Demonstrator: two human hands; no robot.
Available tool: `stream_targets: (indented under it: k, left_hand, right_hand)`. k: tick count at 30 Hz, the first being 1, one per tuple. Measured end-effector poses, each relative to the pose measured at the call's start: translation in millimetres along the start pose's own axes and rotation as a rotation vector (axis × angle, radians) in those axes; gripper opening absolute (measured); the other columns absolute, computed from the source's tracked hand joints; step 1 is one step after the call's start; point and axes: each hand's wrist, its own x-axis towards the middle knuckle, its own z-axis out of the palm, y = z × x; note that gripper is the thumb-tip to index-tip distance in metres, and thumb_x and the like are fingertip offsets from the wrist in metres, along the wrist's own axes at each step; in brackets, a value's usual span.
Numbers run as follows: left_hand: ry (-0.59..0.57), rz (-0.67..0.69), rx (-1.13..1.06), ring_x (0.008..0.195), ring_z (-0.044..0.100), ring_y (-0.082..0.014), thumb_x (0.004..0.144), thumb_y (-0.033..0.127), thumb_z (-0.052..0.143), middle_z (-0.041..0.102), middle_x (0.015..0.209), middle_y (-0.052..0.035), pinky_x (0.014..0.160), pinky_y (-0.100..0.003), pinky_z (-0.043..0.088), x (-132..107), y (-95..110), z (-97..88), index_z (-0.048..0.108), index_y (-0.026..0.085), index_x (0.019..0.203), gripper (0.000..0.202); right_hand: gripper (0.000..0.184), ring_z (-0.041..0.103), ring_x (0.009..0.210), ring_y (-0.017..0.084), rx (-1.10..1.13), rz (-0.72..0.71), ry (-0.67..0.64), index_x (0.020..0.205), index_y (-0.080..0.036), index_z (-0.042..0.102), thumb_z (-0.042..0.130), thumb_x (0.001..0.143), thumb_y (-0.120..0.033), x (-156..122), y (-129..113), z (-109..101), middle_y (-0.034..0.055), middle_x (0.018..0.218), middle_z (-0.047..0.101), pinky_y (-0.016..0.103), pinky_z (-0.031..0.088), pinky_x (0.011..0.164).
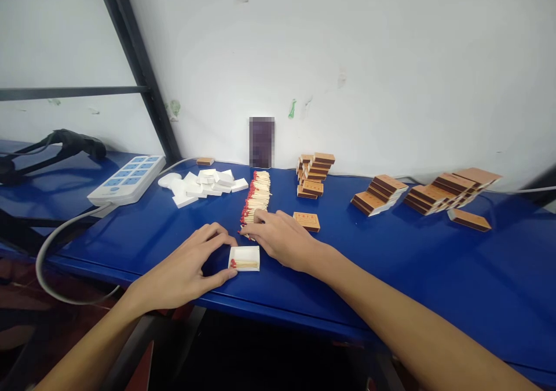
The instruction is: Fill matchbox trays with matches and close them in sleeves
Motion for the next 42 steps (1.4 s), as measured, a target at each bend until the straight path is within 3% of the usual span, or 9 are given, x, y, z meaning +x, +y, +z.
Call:
stream_targets:
  k: [4, 12, 21, 31, 36, 42]
  left_hand:
    - [-0.005, -0.006, 0.002, 0.100, 0.051, -0.0227, 0.091, 0.039, 0.058, 0.054, 0.108, -0.0025, 0.088, -0.037, 0.044, 0.0, -0.1, 0.0, 0.057, 0.025, 0.104, 0.020]
    - [-0.010, 0.001, 0.007, 0.100, 0.050, -0.0220, 0.091, 0.038, 0.058, 0.055, 0.108, -0.0021, 0.089, -0.037, 0.043, -0.5, -0.2, 0.8, 0.057, 0.025, 0.103, 0.018]
    - [-0.039, 0.045, 0.033, 0.104, 0.050, -0.0233, 0.087, 0.041, 0.061, 0.054, 0.110, -0.0030, 0.093, -0.039, 0.042, -1.1, -1.0, 1.7, 0.057, 0.024, 0.107, 0.026]
    - [-0.041, 0.039, 0.026, 0.103, 0.051, -0.0233, 0.088, 0.041, 0.060, 0.054, 0.109, -0.0032, 0.092, -0.039, 0.043, -1.1, -0.5, 0.9, 0.058, 0.024, 0.108, 0.025]
    - [-0.014, -0.001, 0.009, 0.100, 0.052, -0.0229, 0.088, 0.040, 0.060, 0.054, 0.107, -0.0034, 0.088, -0.038, 0.045, -0.8, -1.2, 1.5, 0.056, 0.024, 0.107, 0.024]
    - [-0.003, -0.006, -0.007, 0.098, 0.052, -0.0222, 0.089, 0.039, 0.060, 0.055, 0.104, -0.0029, 0.086, -0.036, 0.045, -0.7, -0.7, 1.7, 0.057, 0.024, 0.107, 0.024]
  right_hand:
    - [0.027, 0.052, 0.074, 0.015, 0.016, 0.000, 0.022, 0.101, -0.024, 0.066, 0.039, 0.100, -0.027, -0.4, 0.0, -4.1, 0.0043, 0.099, 0.059, 0.031, 0.035, 0.070]
    - [0.024, 0.050, 0.074, 0.015, 0.023, -0.001, -0.012, 0.094, -0.019, 0.059, 0.036, 0.101, -0.025, 0.0, -1.6, -7.3, 0.0048, 0.099, 0.058, 0.030, 0.033, 0.069]
    - [0.017, 0.052, 0.073, 0.013, 0.207, 0.093, 0.093, 0.084, -0.019, 0.054, 0.045, 0.097, -0.026, 8.0, -6.6, 2.4, -0.0004, 0.081, 0.061, 0.031, 0.029, 0.077]
    - [0.014, 0.050, 0.068, 0.015, 0.086, 0.107, -0.092, 0.083, -0.020, 0.054, 0.045, 0.094, -0.023, 0.7, -5.7, -10.8, 0.0020, 0.080, 0.062, 0.028, 0.029, 0.061]
    - [0.013, 0.049, 0.067, 0.013, 0.188, 0.040, -0.062, 0.085, -0.020, 0.051, 0.043, 0.095, -0.024, -7.4, -10.9, -19.7, 0.0001, 0.080, 0.060, 0.027, 0.031, 0.060]
    - [0.015, 0.050, 0.067, 0.012, 0.304, 0.008, -0.136, 0.085, -0.021, 0.055, 0.046, 0.095, -0.028, -14.1, -22.3, -27.0, -0.0009, 0.079, 0.060, 0.026, 0.034, 0.061]
